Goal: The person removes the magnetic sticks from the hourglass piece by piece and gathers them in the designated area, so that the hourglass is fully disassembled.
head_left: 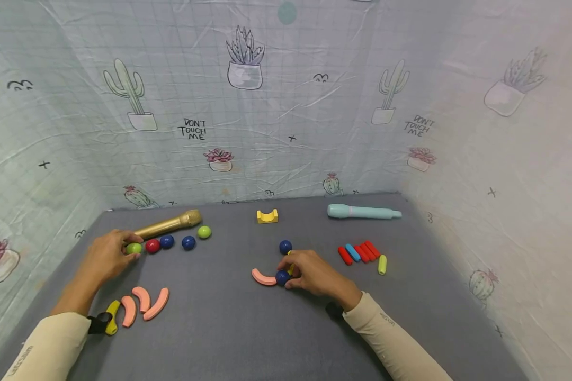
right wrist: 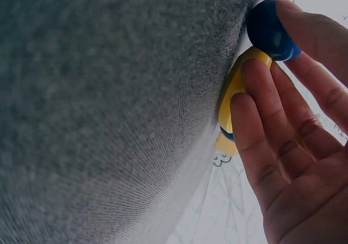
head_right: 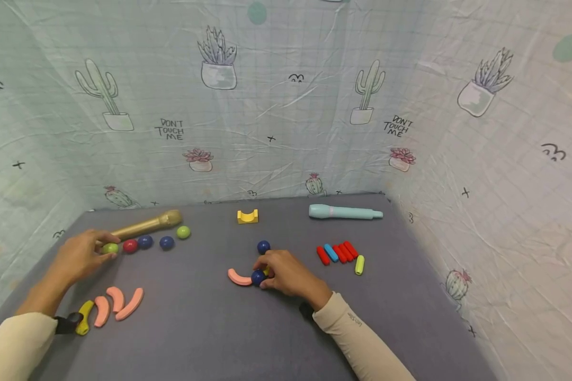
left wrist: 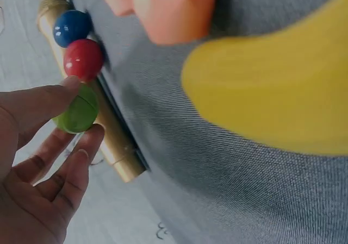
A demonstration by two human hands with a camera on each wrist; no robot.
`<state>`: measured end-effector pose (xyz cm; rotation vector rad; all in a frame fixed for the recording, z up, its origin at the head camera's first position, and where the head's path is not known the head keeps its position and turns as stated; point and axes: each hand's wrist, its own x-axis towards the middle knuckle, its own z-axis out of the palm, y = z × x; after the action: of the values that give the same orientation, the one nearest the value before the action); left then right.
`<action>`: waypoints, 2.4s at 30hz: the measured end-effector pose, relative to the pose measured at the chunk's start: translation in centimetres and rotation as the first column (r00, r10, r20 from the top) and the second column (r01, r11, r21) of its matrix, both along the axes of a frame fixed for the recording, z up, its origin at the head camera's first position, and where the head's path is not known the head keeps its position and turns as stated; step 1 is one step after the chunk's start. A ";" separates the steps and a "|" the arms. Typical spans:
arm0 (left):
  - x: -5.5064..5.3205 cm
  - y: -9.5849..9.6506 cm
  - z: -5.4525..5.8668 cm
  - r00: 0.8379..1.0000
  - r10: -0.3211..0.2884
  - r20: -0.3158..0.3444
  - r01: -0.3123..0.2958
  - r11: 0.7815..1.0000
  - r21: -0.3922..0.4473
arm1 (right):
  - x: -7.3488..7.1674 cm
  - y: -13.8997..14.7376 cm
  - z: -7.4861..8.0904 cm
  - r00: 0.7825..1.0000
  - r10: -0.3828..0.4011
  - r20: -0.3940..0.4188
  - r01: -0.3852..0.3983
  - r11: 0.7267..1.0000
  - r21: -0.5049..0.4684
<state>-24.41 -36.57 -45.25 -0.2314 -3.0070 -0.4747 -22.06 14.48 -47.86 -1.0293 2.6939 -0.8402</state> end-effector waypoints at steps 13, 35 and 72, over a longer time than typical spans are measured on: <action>-1.1 -0.9 -1.2 0.998 -0.006 0.070 0.009 0.999 -0.043 | 0.1 -0.4 0.3 1.000 0.010 0.016 -0.010 1.000 0.007; 3.8 22.4 0.9 0.872 -0.467 -0.145 0.456 0.884 -0.101 | -0.9 0.8 0.2 0.999 -0.033 0.022 0.033 0.999 0.012; 6.3 15.5 -1.8 0.948 -0.317 0.028 0.311 0.942 0.123 | -2.5 1.7 0.1 0.994 -0.072 -0.081 0.073 0.997 0.009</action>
<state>-18.10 -21.03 -47.01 -0.7076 -2.9826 -0.6904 -24.60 16.16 -47.77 -0.9888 2.8162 -0.8110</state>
